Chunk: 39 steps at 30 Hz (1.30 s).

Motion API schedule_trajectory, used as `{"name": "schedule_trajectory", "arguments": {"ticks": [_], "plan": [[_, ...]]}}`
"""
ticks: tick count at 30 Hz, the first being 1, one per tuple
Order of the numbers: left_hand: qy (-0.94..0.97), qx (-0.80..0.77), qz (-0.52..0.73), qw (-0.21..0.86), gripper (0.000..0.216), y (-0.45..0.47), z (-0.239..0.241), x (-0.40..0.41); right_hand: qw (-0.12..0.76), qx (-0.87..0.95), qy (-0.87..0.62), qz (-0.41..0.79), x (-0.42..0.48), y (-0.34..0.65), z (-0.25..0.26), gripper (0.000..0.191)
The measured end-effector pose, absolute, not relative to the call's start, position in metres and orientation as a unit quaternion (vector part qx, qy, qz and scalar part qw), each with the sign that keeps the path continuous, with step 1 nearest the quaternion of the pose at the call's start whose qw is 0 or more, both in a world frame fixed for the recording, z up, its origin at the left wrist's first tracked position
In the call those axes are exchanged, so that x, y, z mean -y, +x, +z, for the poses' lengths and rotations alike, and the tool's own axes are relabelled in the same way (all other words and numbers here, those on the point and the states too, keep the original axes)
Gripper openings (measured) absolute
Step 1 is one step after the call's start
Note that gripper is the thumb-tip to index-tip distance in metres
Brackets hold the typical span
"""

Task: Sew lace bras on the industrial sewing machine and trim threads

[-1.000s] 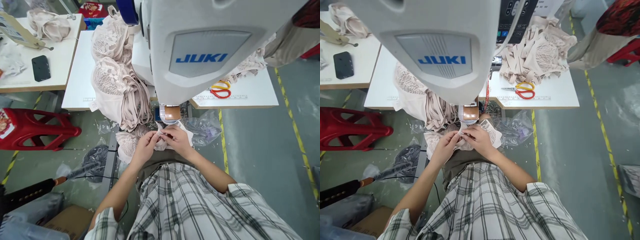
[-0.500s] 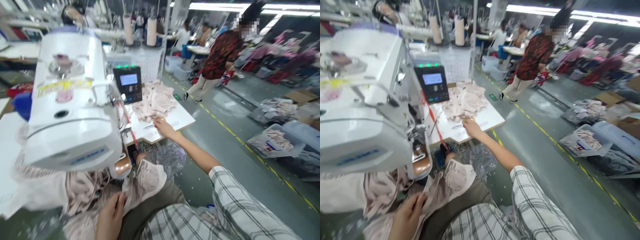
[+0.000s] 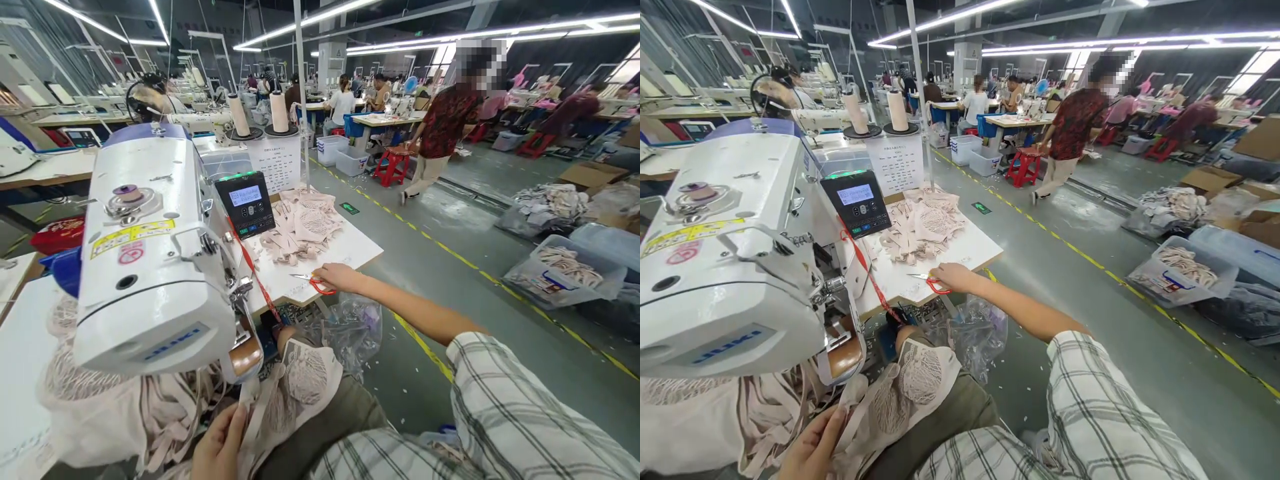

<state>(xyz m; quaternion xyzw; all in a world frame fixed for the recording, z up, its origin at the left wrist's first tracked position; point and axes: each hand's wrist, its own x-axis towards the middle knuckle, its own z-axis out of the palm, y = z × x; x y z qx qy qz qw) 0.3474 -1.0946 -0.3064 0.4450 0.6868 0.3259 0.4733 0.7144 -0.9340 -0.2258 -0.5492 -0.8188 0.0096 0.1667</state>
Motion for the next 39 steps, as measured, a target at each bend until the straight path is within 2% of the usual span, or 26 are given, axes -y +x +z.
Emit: {"name": "schedule_trajectory", "arguments": {"ticks": [4,6,8,12,19,24,26,30,33,39], "plan": [[0.432,-0.677,0.345,0.486,0.057,0.349,-0.285,1.098,0.165,0.834,-0.517,0.104,0.997,0.692,-0.251,0.029],[0.388,-0.667,0.396,0.497,0.058,0.352,-0.277,1.100,0.226,0.823,-0.494,0.166,1.038,0.673,-0.267,0.034],[0.341,-0.641,0.421,0.544,0.056,0.354,-0.276,1.099,0.226,0.838,-0.448,0.216,1.073,0.654,-0.279,0.038],[0.298,-0.593,0.435,0.608,0.048,0.354,-0.280,1.102,0.228,0.853,-0.416,0.218,1.108,0.619,-0.296,0.035],[0.413,-0.591,0.382,0.578,0.035,0.353,-0.276,1.112,0.256,0.864,-0.382,0.207,1.096,0.580,-0.303,0.033],[0.479,-0.604,0.373,0.517,0.017,0.350,-0.279,1.109,0.232,0.854,-0.368,0.286,1.089,0.578,-0.305,0.030],[0.476,-0.598,0.376,0.523,0.021,0.348,-0.280,1.108,0.234,0.828,-0.390,0.328,1.091,0.581,-0.311,0.030],[0.489,-0.600,0.366,0.517,0.031,0.343,-0.277,1.105,0.293,0.792,-0.402,0.353,1.098,0.587,-0.322,0.035],[0.486,-0.600,0.362,0.522,0.031,0.342,-0.276,1.103,0.300,0.801,-0.384,0.347,1.100,0.585,-0.325,0.043],[0.478,-0.600,0.345,0.541,0.029,0.341,-0.278,1.100,0.306,0.806,-0.362,0.355,1.090,0.568,-0.322,0.043]]}}
